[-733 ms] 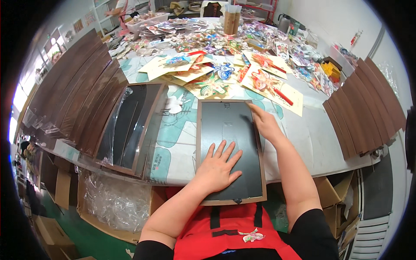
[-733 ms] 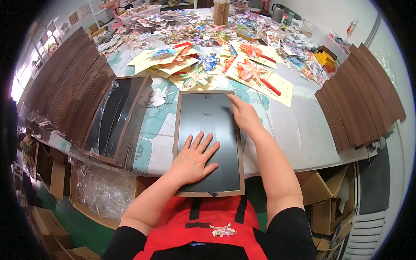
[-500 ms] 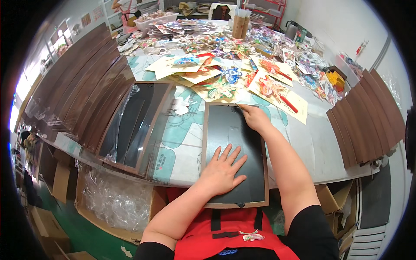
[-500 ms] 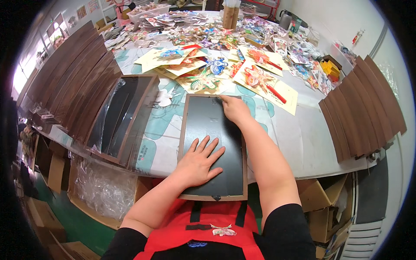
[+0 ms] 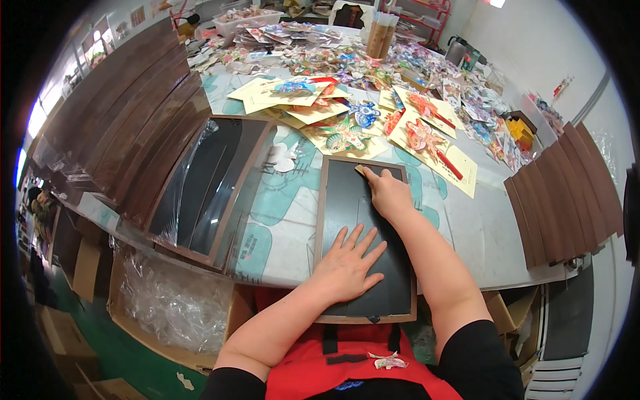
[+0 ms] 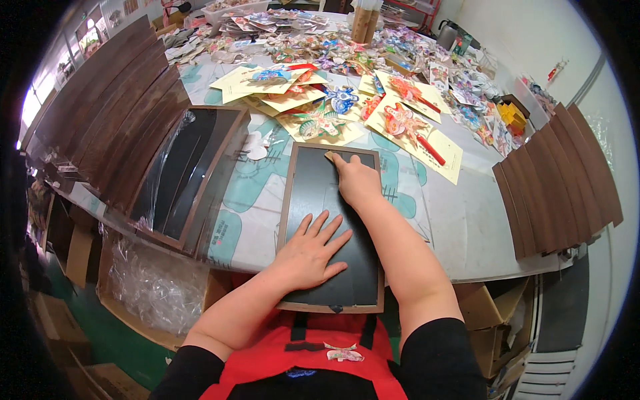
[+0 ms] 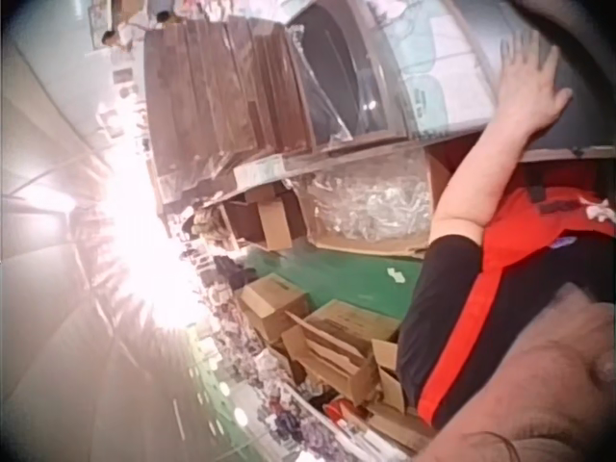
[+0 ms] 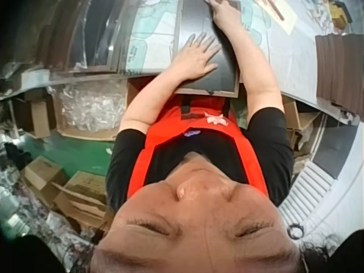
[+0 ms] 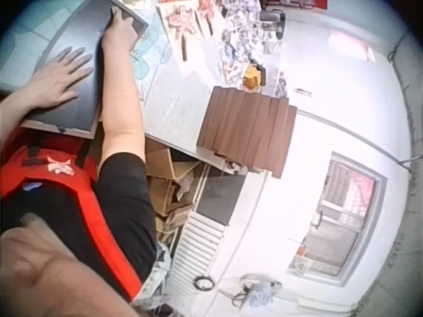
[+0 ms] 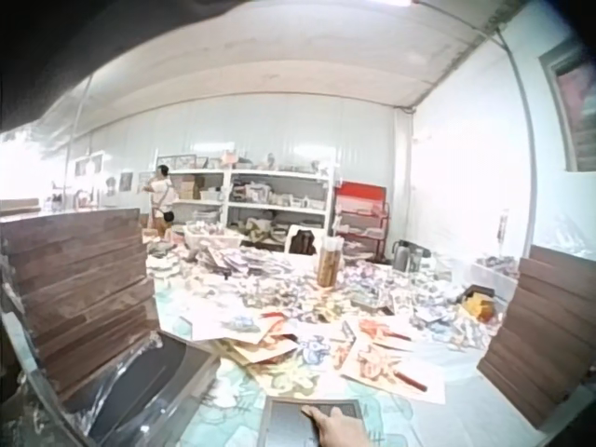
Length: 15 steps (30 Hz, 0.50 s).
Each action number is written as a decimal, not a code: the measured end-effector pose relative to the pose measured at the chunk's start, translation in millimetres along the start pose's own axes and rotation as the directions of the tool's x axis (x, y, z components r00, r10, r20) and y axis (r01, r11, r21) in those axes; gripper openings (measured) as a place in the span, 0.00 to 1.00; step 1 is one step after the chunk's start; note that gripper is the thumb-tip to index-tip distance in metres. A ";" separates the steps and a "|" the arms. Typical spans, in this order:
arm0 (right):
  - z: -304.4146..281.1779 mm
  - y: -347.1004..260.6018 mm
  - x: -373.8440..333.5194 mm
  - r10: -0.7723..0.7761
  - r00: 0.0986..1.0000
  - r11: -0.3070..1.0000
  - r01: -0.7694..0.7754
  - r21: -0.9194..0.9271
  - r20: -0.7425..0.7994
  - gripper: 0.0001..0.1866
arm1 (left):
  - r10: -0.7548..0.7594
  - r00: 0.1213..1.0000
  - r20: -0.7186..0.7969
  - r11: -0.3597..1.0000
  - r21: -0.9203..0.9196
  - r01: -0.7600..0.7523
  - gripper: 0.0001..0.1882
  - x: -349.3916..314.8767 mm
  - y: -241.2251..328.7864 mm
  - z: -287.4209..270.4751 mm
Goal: The person assembles decorative picture frames by hand. They place a backing board into a wooden frame, insert a decorative paper insert, and use a small wooden stick to press the backing into place. The person then flips the frame to inspect the front and places it on a stack of finished units.
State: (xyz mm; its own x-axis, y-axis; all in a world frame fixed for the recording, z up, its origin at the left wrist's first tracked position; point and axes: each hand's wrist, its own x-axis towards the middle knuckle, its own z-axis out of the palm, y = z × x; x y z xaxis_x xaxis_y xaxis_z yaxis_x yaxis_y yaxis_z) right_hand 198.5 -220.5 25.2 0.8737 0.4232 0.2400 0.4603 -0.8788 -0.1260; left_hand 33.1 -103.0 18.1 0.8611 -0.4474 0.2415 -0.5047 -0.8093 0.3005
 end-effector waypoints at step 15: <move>-8.8 -41.0 -17.6 -0.156 0.988 0.960 0.155 0.234 -0.010 0.15 | -0.002 1.000 -0.020 1.000 0.019 0.002 0.33 -0.3 -1.4 2.2</move>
State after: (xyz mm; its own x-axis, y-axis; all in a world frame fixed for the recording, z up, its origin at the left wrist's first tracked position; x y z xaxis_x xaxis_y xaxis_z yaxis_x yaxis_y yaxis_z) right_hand 162.9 -193.9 34.6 0.7892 0.5532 0.2666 0.6137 -0.7267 -0.3087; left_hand 33.7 -102.6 15.6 0.8605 -0.4385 0.2593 -0.5018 -0.8173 0.2833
